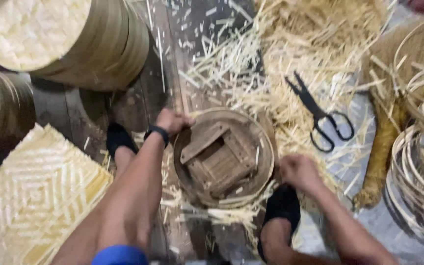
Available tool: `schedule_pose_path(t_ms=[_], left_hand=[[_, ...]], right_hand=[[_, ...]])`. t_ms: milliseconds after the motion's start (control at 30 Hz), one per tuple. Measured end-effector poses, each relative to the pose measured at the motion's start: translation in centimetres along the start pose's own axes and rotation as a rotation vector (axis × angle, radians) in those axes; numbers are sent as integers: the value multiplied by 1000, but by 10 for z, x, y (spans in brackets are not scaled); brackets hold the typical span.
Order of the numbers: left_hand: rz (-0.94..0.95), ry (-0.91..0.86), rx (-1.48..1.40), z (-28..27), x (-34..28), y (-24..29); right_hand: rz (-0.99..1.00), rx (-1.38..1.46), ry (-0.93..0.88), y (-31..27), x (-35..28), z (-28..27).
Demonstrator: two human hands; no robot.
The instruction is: The person sits on the floor assembling bamboo steamer lids. They place a square woven bamboo mat over a round wooden mold, press a bamboo rim ring down around it, trim the excess mat edges with scissors, and set finished lids onto a stack of steamer baskets.
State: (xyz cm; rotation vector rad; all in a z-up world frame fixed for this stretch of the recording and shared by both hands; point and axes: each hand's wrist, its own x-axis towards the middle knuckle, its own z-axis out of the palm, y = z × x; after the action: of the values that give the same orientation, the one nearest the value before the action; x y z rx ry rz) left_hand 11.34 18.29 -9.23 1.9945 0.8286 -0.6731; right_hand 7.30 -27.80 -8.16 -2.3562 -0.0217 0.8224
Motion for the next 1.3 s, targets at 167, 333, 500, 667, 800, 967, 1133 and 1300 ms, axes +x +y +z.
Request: schedule_pose_path(t_ms=[167,333,500,667,800,967,1133,1300], left_hand=[[15,139,43,-6,-47,38],[-65,235,-178,28,-67,-73],[-310,84,-924,65,-117,-154],[-325,216,-952,82,-112,-140],[-352,321,-887,101,-149,-100],[-371,124,-1119,156,-193,-79],[-404,133,-1234,178,-194,-91],[-420,203,-1169,165,-200,-73]], right_hand=[[92,371,196,-56,-14,-33],[294,412,-38,-56,-29,6],[198,678,-62,-30,-34,41],[197,601,21,-56,-27,18],[166,640,76,-53,-3,1],[262,770,-28,-39,-8,17],[299,729,15,-42,-9,30],[235,689,55,-44,-9,34]])
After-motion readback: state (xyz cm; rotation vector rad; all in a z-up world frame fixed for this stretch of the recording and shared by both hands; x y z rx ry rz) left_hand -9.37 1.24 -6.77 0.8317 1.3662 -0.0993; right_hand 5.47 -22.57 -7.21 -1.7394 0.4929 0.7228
